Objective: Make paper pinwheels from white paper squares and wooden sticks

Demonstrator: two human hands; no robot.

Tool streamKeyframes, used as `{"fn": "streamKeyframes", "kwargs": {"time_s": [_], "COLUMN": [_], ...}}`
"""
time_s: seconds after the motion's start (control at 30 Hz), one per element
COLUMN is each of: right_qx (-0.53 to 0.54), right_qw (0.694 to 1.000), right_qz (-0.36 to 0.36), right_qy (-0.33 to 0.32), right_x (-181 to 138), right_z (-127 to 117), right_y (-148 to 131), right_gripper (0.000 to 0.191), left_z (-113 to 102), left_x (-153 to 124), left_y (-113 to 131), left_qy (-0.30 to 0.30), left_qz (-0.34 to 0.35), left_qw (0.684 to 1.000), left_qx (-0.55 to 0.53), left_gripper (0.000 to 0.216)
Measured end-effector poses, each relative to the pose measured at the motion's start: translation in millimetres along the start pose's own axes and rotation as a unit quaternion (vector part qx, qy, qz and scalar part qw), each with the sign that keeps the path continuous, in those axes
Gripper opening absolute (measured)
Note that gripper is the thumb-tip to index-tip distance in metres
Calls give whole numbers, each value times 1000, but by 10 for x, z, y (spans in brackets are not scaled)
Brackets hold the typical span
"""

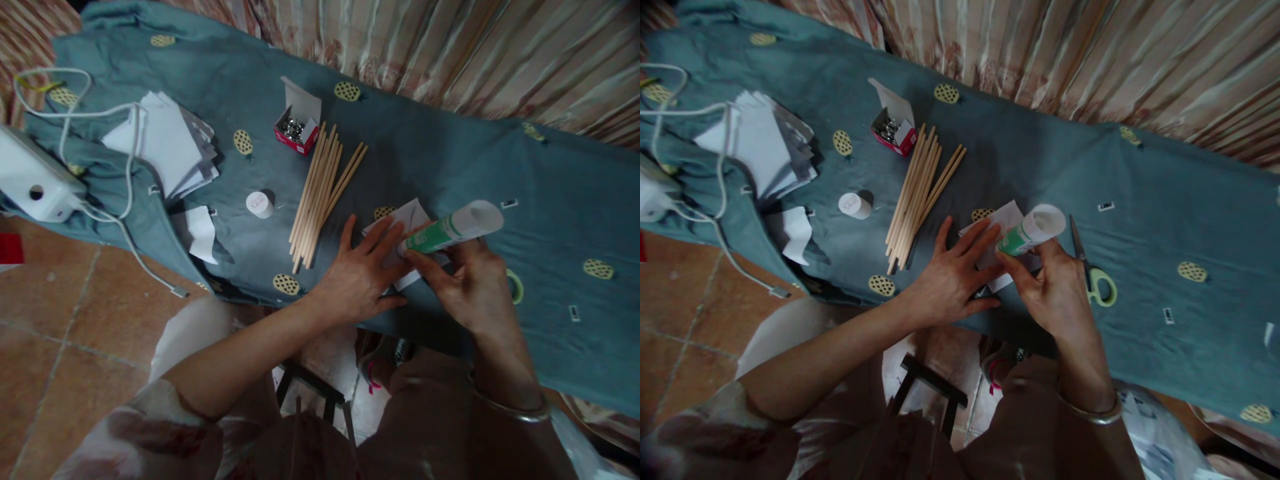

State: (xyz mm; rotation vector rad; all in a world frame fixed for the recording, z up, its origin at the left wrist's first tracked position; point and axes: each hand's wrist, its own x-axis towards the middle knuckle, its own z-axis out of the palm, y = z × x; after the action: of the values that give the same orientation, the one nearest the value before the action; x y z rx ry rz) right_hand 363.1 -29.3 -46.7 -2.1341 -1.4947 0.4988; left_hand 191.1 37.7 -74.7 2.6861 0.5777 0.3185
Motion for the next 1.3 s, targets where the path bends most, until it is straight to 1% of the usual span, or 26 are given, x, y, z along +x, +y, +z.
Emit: {"fn": "streamKeyframes", "kwargs": {"time_s": [0.2,0.3,0.5,0.63,0.83,0.9,0.97,1.03,1.1,1.2,1.3], "right_qx": [-3,17,59,69,58,75,114,180,257,349,408], "right_qw": [1000,999,997,996,997,996,992,983,965,933,907], "right_qz": [20,19,24,25,43,41,38,37,44,68,71], "right_qy": [23,20,38,42,36,38,33,28,28,49,77], "right_x": [-50,-60,-29,-3,28,43,58,71,81,91,91], "right_z": [22,30,41,49,63,72,83,95,99,70,9], "right_y": [40,49,48,42,12,9,17,35,54,60,39], "right_gripper": [29,28,25,28,34,33,30,27,25,21,15], "left_z": [-14,-9,16,29,14,4,-3,-8,-14,-24,-22], "left_x": [5,5,1,-4,8,14,16,15,11,7,5], "left_y": [2,2,-5,-11,-8,-4,0,2,2,-3,-7], "left_qy": [-6,-6,-6,3,-6,-8,-9,-10,-11,-14,-21], "left_qz": [-4,-5,-5,-2,0,-2,-2,-2,-4,-6,-7], "left_qw": [1000,1000,1000,1000,1000,1000,1000,1000,1000,1000,1000], "left_qx": [-7,-9,-5,-2,1,0,-1,0,2,3,4], "left_gripper": [55,57,58,59,60,60,60,58,58,58,57]}}
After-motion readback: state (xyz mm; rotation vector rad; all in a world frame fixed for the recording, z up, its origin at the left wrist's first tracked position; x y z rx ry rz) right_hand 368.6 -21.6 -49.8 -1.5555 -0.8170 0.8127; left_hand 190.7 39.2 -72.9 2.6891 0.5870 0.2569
